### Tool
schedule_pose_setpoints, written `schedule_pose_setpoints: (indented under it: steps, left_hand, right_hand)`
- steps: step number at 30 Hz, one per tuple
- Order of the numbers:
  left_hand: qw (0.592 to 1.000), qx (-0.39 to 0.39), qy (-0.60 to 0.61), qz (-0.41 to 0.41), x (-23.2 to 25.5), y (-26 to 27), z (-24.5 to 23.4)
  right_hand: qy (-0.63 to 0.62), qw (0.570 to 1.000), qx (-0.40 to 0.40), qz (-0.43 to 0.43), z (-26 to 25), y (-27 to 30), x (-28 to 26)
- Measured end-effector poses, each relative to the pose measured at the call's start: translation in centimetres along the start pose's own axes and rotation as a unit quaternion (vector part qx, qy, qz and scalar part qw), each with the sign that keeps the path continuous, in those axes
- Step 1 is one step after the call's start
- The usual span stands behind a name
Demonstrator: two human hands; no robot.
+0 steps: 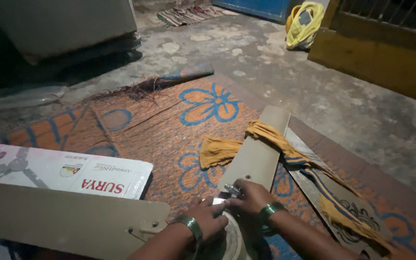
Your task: The person attaches fan blades to the central hub of an electric fan. They align each blade and use a screwdriver to tighten the screws securing the blades to the hub.
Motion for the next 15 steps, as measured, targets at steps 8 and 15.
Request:
schedule_pose_setpoints:
  steps: [8, 15]
  left_hand:
    - [1.000, -0.012, -0.021, 0.009, 0.3, 0.0, 0.3]
    - [1.000, -0.013, 0.020, -0.002, -0.1, 0.0, 0.0]
  right_hand:
    - [-0.131, 0.983, 0.102, -0.081, -6.6, 2.2, -2.4]
    - [-0.123, 0.989, 0.079, 0.015, -7.2, 5.9, -6.3]
Point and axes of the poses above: each hand's wrist, its own y-axis away from the middle knuckle, its own z-axis out of the palm, x = y × z, the point moved 10 cm from there along -y, towards the middle knuckle, and after that the axes turned 15 degrees about -x, right-handed, at the moved point
